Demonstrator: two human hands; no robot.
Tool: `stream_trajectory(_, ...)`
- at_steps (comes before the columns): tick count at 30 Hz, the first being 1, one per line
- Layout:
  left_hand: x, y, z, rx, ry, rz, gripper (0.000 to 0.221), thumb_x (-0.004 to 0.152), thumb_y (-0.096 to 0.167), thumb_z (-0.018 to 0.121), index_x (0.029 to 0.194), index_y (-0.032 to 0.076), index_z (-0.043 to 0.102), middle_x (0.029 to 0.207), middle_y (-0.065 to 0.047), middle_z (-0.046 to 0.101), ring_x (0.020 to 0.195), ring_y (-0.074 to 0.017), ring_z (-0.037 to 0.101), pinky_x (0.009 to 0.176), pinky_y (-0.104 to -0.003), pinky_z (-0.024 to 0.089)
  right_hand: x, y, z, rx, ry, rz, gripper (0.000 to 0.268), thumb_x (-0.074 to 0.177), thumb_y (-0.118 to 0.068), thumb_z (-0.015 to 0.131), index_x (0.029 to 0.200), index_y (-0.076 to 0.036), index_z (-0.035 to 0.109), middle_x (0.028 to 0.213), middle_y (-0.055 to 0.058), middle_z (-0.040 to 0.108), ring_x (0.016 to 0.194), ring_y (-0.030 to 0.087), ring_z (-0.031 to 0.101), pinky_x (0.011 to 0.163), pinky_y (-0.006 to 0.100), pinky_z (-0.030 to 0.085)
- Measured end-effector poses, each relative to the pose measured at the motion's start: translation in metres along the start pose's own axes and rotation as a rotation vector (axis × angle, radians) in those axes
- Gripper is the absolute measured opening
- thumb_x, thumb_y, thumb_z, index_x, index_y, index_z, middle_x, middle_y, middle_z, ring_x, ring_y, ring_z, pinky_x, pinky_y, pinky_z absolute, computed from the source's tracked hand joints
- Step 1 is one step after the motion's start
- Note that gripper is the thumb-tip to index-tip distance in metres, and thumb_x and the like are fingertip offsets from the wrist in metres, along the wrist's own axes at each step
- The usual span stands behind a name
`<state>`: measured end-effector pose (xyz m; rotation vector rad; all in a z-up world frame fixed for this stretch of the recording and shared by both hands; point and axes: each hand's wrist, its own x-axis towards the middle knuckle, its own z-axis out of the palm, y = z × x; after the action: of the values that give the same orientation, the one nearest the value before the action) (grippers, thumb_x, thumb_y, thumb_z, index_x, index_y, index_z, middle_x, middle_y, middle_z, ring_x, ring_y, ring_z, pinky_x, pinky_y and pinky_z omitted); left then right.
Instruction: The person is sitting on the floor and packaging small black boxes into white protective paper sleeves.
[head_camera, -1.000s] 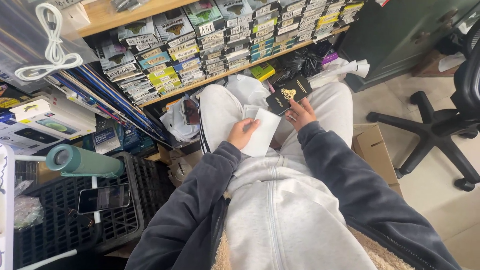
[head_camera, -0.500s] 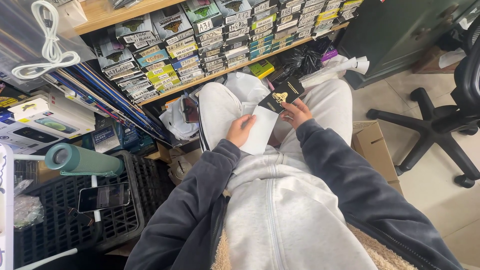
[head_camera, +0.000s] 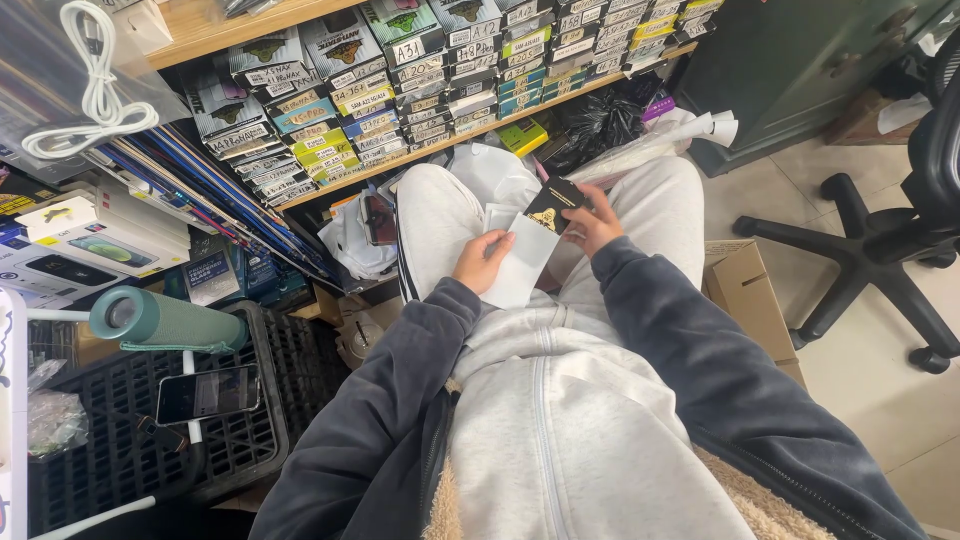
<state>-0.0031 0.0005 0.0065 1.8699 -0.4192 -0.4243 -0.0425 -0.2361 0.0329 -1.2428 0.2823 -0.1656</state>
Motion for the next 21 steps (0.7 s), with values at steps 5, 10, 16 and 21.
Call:
stream_trajectory(5,0.003,-0.005,0.004,-0.014,-0.003,0.004,0.046,0.107,0.053,0.054,0.124,0.013,0.069,0.132,-0.011,0.067,0.139,-0.0304,0.049,0.117,-0.047,0.038,-0.004,-0.007,0.002,-0.106,-0.057,-0.018,0.049,0.089,-0.002,0.066,0.134,-0.022,0.058,0.093,0.005,0.065,0.073,0.014,0.068,0.073,0.032,0.057)
stream_trajectory(10,0.008,-0.016,0.003,-0.041,0.038,-0.016,0.045,0.106,0.053,0.055,0.124,0.013,0.069,0.131,-0.01,0.067,0.139,-0.0287,0.049,0.117,-0.047,0.038,0.003,0.007,-0.001,-0.158,-0.122,0.005,0.044,0.09,-0.006,0.069,0.13,-0.021,0.06,0.095,0.007,0.066,0.073,0.013,0.066,0.072,0.033,0.058)
stream_trajectory(16,0.01,-0.017,0.006,-0.063,0.007,-0.049,0.053,0.104,0.059,0.058,0.131,0.014,0.067,0.139,-0.009,0.063,0.143,-0.0275,0.045,0.119,-0.045,0.035,0.004,0.007,-0.003,-0.137,-0.094,-0.03,0.045,0.089,-0.005,0.074,0.129,-0.017,0.061,0.079,0.006,0.064,0.067,0.014,0.066,0.068,0.029,0.059)
stream_trajectory(21,0.003,-0.002,0.006,-0.03,-0.024,-0.078,0.063,0.097,0.057,0.068,0.136,0.007,0.063,0.142,-0.017,0.06,0.145,-0.0319,0.042,0.121,-0.047,0.032,0.007,0.007,-0.009,-0.107,-0.01,-0.04,0.038,0.092,-0.009,0.073,0.128,-0.018,0.063,0.079,0.005,0.065,0.068,0.013,0.068,0.068,0.028,0.061)
